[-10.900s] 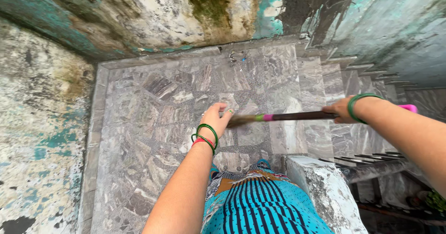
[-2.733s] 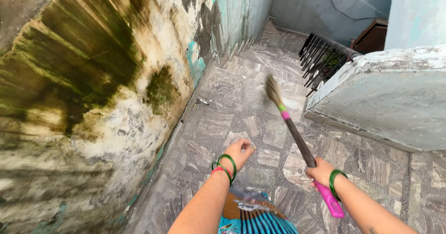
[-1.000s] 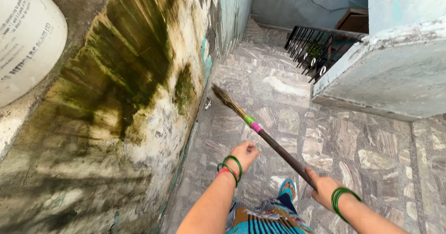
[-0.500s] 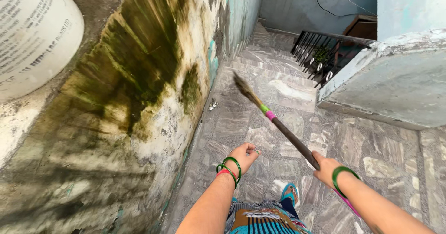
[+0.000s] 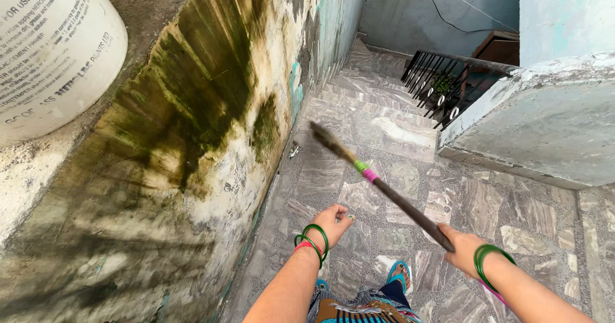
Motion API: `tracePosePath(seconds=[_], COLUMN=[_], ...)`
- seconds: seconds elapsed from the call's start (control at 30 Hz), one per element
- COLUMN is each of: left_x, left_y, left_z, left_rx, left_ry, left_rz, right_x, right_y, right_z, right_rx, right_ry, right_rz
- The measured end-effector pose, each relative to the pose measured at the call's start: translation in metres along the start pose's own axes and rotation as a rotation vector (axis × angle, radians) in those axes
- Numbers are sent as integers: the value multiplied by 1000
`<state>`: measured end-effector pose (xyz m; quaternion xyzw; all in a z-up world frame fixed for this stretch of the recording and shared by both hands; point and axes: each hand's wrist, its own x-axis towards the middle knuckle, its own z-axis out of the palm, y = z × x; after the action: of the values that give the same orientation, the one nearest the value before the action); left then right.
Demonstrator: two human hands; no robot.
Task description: The person sweeps a stone-tiled floor and the top of a staircase using a broom with a long pink handle.
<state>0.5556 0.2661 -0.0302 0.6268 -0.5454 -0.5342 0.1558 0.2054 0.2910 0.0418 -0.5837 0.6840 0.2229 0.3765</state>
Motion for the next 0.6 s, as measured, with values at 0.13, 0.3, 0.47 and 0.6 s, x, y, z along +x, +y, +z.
tracePosePath(seconds=[0.13,0.3,0.47,0.6], left_x=[5,-2,-10,-5], left_y=[-6,-17,-15,-6], left_z=[9,13,-3,-7], left_rx=[6,-57,-21,5], left_ry=[51,23,-9,-13], left_rz=[41,94,-41,-44], right_x=[66,118,109,42], right_y=[-17,-55,-29,0], right_z=[0,-35,-46,-40], right_rx=[-134,-154,-332,-376], right_ry=[146,29,107,-81], right_rz=[-21,92,-118,103])
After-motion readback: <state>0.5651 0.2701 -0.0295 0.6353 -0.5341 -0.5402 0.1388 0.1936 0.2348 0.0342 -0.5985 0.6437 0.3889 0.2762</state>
